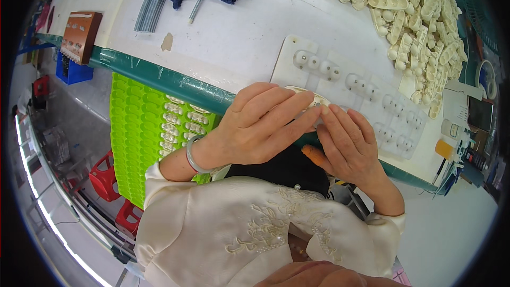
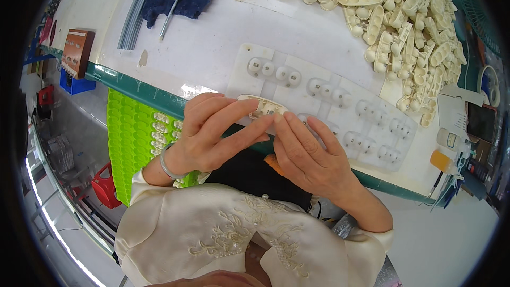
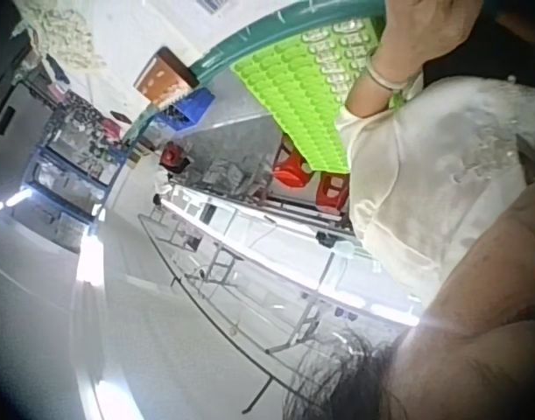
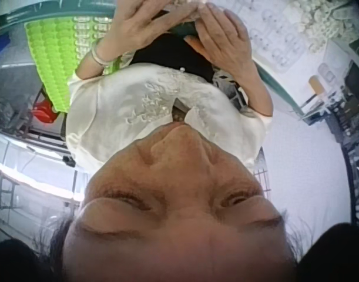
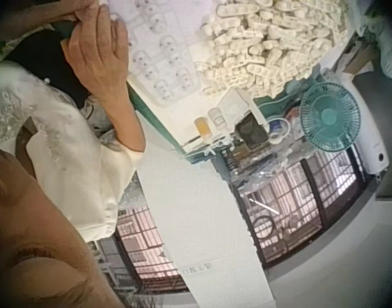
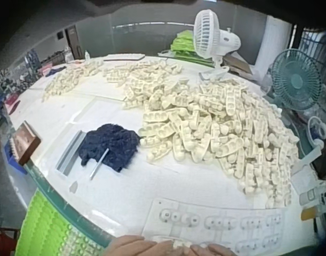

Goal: The recorder is assembling small plastic housing components by applying adhesive and fitting parts together.

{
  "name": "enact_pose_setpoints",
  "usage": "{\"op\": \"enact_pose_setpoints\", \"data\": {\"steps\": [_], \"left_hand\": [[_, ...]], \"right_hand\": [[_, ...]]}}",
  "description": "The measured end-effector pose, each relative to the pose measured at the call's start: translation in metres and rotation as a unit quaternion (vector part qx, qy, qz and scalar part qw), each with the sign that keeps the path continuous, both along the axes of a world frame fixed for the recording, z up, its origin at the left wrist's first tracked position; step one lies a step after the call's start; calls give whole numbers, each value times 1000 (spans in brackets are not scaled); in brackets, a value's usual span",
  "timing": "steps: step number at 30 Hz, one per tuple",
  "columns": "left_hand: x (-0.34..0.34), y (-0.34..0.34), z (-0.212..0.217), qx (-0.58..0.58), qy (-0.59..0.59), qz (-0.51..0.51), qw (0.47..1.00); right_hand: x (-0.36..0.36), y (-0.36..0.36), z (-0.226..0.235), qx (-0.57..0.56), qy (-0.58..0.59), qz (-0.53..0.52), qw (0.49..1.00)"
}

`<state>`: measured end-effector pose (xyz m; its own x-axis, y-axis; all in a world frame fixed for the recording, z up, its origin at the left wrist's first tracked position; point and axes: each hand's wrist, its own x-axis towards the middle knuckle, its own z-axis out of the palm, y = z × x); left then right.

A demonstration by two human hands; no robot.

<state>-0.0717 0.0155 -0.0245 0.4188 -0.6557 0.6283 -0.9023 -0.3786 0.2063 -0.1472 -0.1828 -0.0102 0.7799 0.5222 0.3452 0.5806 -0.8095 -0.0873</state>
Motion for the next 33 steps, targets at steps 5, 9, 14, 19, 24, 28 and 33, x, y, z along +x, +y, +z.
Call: {"op": "enact_pose_setpoints", "data": {"steps": [5,9,14,19,24,28,33], "left_hand": [[-4,-6,-8,-28,-4,16,999],[-5,-5,-9,-19,-22,1,1000],[-4,-3,-4,12,-55,-9,998],[1,1,3,68,-66,-44,995],[8,0,9,91,-74,-67,991],[12,2,11,97,-83,-85,988],[18,4,12,111,-90,-105,984]], "right_hand": [[-1,-3,1,1,17,8,1000],[1,-9,-2,16,16,35,999],[4,-11,-1,15,-1,56,998],[4,-11,2,16,6,59,998],[4,-10,4,25,11,58,998],[8,-12,7,27,15,75,997],[13,-15,7,41,14,86,995]]}}
